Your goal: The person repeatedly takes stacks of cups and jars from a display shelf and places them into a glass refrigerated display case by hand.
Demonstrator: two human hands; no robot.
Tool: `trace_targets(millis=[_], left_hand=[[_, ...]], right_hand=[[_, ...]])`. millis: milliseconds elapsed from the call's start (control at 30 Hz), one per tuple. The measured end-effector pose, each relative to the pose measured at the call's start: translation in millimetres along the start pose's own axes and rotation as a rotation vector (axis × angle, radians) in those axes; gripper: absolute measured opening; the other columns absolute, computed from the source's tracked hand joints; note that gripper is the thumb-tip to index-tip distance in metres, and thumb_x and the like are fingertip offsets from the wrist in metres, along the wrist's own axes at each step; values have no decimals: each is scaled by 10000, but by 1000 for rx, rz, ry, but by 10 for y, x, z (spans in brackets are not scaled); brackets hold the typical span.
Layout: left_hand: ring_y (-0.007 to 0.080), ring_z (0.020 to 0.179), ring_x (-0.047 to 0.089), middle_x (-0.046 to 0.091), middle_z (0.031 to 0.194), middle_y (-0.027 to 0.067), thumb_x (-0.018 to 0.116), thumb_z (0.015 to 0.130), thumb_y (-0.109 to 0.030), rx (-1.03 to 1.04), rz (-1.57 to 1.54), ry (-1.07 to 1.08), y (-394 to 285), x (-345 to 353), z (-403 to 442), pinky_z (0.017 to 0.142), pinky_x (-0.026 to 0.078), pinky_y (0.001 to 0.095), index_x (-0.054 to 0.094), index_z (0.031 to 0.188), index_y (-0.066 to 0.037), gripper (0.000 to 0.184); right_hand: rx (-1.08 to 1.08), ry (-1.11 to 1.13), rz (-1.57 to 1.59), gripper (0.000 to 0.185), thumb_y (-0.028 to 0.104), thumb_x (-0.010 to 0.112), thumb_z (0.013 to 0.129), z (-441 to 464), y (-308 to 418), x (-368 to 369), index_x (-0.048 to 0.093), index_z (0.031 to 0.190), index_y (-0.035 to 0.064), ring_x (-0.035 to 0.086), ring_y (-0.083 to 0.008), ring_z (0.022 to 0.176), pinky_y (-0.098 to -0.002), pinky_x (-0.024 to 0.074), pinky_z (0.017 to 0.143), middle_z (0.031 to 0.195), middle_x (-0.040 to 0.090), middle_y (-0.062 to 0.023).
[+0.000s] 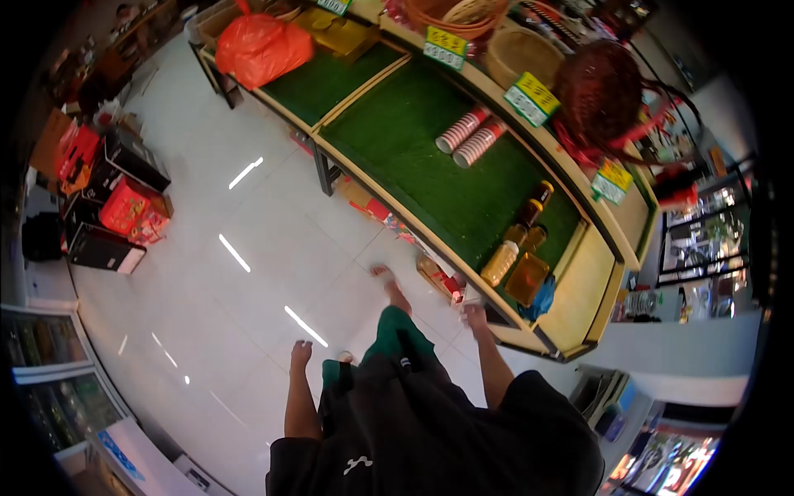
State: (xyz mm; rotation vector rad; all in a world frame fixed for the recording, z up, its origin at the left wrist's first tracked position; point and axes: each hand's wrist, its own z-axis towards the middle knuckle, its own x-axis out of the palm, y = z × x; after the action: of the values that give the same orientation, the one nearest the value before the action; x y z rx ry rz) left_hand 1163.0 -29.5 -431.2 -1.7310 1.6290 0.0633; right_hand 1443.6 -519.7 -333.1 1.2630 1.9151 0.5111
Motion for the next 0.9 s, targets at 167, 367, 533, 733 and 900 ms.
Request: trace_targets(millis=[167, 367, 533, 733, 900], left_hand=[[353, 1010, 587, 599, 1094, 236, 560, 848, -268, 186, -174, -131, -1813, 637, 250, 884, 463, 412, 529, 1179, 11, 434], [399, 1084, 528, 555, 1156, 235, 568, 824, -219, 390, -123, 82, -3870, 1551, 640, 933, 432, 430, 558, 1147, -17, 381], [309, 852, 612, 601, 1043, 198, 563, 861, -267, 467, -350, 236, -5189, 1736, 650, 761, 482, 379, 532, 1180, -9, 411], [291, 995, 589, 586, 1119, 188, 553, 890, -313, 422, -402, 282, -5253, 1772, 514, 811, 472, 362, 513, 1208, -4, 445], [257, 1015, 582, 591, 1135, 157, 568, 880, -397, 389, -529, 258, -5022, 1595, 425, 840, 462, 346, 506, 1238, -20, 524]], right_hand=[[121, 24, 9, 285, 334, 513, 890, 1677, 2346, 167, 569, 761, 87, 478, -128, 545, -276, 388, 464, 641, 489, -34], [200, -231, 94, 637, 424, 612, 849, 3632, 3931, 154, 332, 1332, 115, 203, -147, 360, -336, 219, 369, 545, 308, -42], [437, -292, 65, 887, 503, 714, 714, 4346, 3964, 283, 284, 1370, 89, 491, -232, 665, -388, 420, 502, 964, 485, -125], [414, -333, 60, 901, 465, 737, 696, 3706, 3794, 420, 284, 1393, 117, 483, -304, 1058, -450, 490, 709, 1266, 384, -152], [329, 214, 324, 611, 423, 677, 777, 2380, 3366, 644, 427, 1249, 127, 584, -203, 874, -403, 507, 729, 1073, 533, -82]])
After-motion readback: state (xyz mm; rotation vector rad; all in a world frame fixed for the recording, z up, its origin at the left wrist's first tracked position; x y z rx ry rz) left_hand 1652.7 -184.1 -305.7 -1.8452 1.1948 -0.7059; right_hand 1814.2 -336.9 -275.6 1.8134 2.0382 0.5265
